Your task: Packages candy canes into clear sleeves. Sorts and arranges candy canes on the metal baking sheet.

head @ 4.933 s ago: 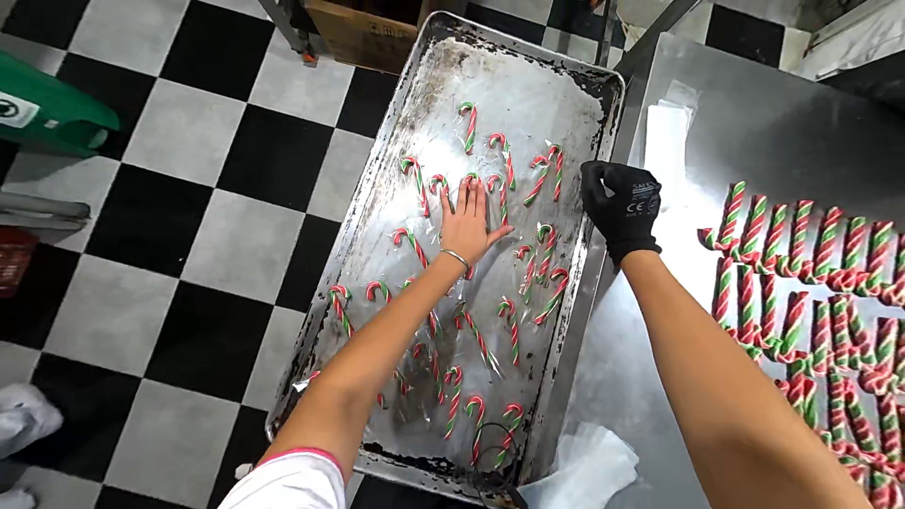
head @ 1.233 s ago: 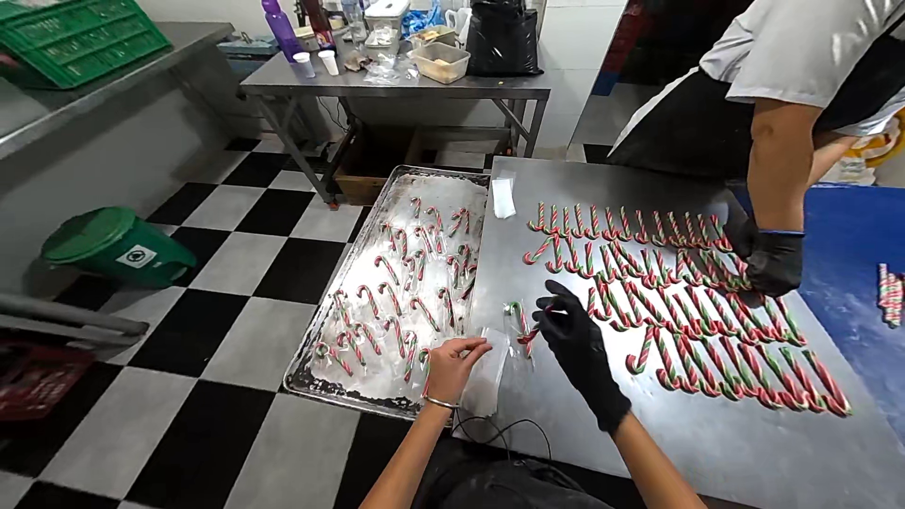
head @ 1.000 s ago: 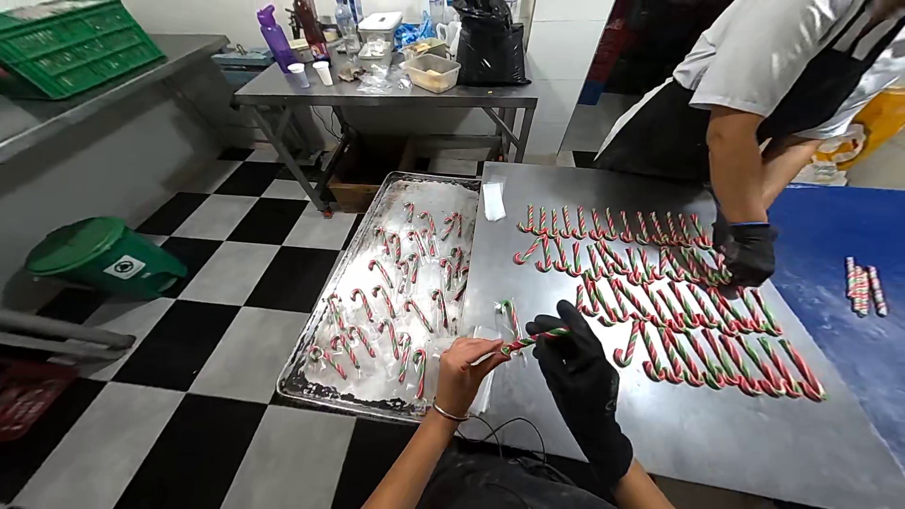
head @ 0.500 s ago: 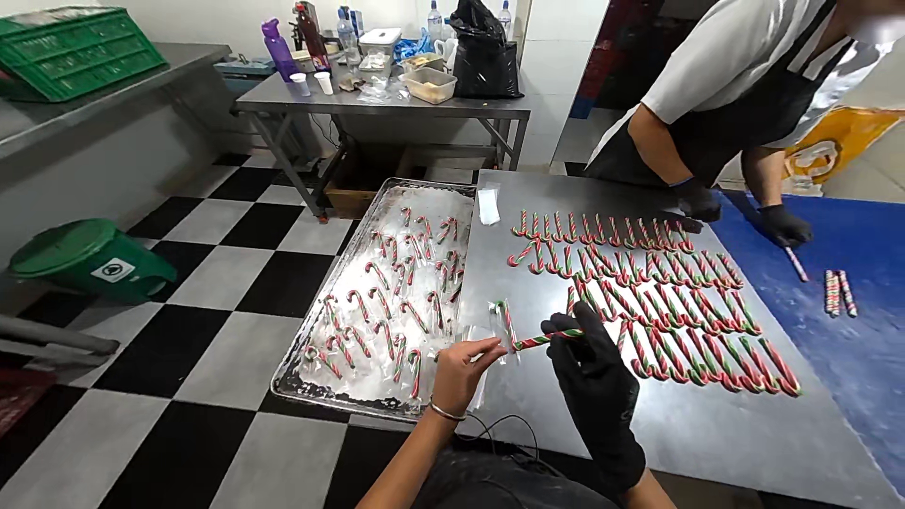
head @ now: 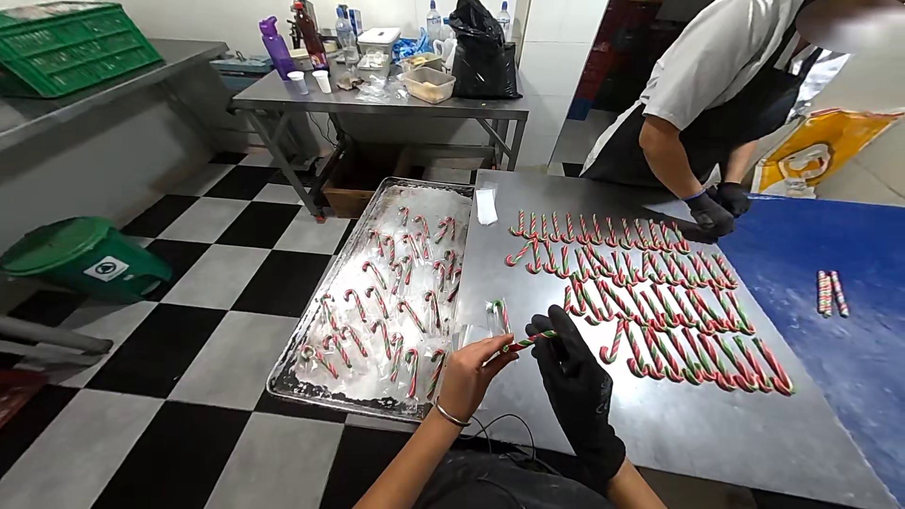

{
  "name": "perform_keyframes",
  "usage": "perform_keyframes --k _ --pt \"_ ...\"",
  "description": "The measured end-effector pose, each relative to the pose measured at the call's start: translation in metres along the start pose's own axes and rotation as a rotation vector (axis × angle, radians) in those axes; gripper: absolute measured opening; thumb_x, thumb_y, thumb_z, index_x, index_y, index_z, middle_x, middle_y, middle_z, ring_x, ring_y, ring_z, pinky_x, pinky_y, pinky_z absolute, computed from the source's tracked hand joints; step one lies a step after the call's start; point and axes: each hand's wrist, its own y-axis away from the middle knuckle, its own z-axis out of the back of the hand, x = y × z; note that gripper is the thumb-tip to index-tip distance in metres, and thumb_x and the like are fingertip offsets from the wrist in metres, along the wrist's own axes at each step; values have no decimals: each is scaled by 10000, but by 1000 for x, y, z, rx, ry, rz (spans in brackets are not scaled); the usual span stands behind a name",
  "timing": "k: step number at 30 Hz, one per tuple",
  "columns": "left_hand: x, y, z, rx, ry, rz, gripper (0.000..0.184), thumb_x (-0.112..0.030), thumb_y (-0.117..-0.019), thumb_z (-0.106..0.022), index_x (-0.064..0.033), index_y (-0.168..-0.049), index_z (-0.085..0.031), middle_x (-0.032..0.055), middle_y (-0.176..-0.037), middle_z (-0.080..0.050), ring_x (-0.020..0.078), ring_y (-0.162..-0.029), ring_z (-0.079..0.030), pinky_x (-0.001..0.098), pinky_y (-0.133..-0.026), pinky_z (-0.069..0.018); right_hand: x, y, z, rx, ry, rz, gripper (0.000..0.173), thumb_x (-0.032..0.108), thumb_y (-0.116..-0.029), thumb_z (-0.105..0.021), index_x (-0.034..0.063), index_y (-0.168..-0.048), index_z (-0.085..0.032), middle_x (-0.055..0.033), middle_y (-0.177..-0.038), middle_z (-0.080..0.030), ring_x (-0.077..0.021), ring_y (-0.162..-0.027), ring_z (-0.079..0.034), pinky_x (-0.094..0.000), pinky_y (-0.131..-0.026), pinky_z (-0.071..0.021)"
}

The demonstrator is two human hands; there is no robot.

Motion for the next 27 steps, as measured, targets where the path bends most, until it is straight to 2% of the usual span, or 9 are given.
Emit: perform_keyframes --k 2,4,6,8,10,14,22,25,27 --pt "0 2 -3 -45 30 19 235 -161 -970 -702 -17 -1143 -770 64 -1074 -785 105 -992 -753 272 -939 -600 -5 1 2 55 142 87 393 153 -981 -606 18 -1348 -640 -76 -1296 -699 -101 -1035 -715 -262 -860 -600" --pt "4 6 -5 -68 67 60 212 -140 -964 -704 -13 -1118 -777 68 -1061 -786 108 -983 -755 273 -940 -605 -12 2 6 172 225 89 438 228 -983 -602 68 -1391 -620 -72 -1391 -641 -129 -1075 -706 -326 -898 -599" --pt "8 12 -7 -43 81 87 214 -147 -967 -704 -10 -1114 -776 71 -1053 -787 106 -978 -756 273 -936 -605 -13 5 9 206 227 62 427 225 -989 -605 81 -1391 -624 -48 -1315 -686 -100 -995 -718 -296 -872 -601" --pt "7 17 -11 9 70 88 232 -162 -981 -688 -4 -1132 -767 73 -1055 -785 105 -979 -754 272 -941 -600 -11 8 9 129 211 34 344 203 -972 -621 73 -1279 -707 -20 -1148 -759 -70 -912 -726 -245 -825 -593" --pt "3 18 -15 56 56 65 246 -158 -996 -668 3 -1161 -752 84 -1071 -780 113 -992 -751 272 -949 -592 -10 11 11 71 170 4 299 200 -958 -652 64 -1210 -736 -9 -1080 -769 -41 -870 -722 -209 -791 -599" --pt "-7 9 -17 117 -25 -14 250 -158 -1011 -640 -10 -1180 -748 88 -1098 -776 130 -1014 -748 277 -957 -582 -4 12 20 30 211 80 268 181 -935 -650 37 -1131 -760 -62 -1076 -769 -75 -848 -721 -228 -767 -594" --pt "-26 3 -42 -36 -62 -189 232 -71 -1030 -582 47 -1167 -727 130 -1109 -769 180 -1034 -751 303 -965 -586 -4 19 30 -72 218 102 266 164 -933 -635 9 -1113 -756 -88 -1079 -769 -113 -918 -734 -267 -817 -595" --pt "-35 -2 -47 -3 39 -134 295 -147 -1002 -664 72 -1199 -662 197 -1200 -678 170 -1058 -714 264 -935 -587 18 18 38 -143 238 122 211 76 -911 -660 -77 -1029 -746 -186 -1001 -760 -223 -893 -750 -330 -799 -609" --pt "-35 -3 -46 40 78 -89 323 -188 -961 -728 73 -1141 -668 205 -1146 -662 175 -1024 -705 260 -908 -594 28 17 42 -210 246 162 166 45 -898 -662 -71 -976 -752 -184 -956 -762 -199 -864 -752 -288 -792 -612"
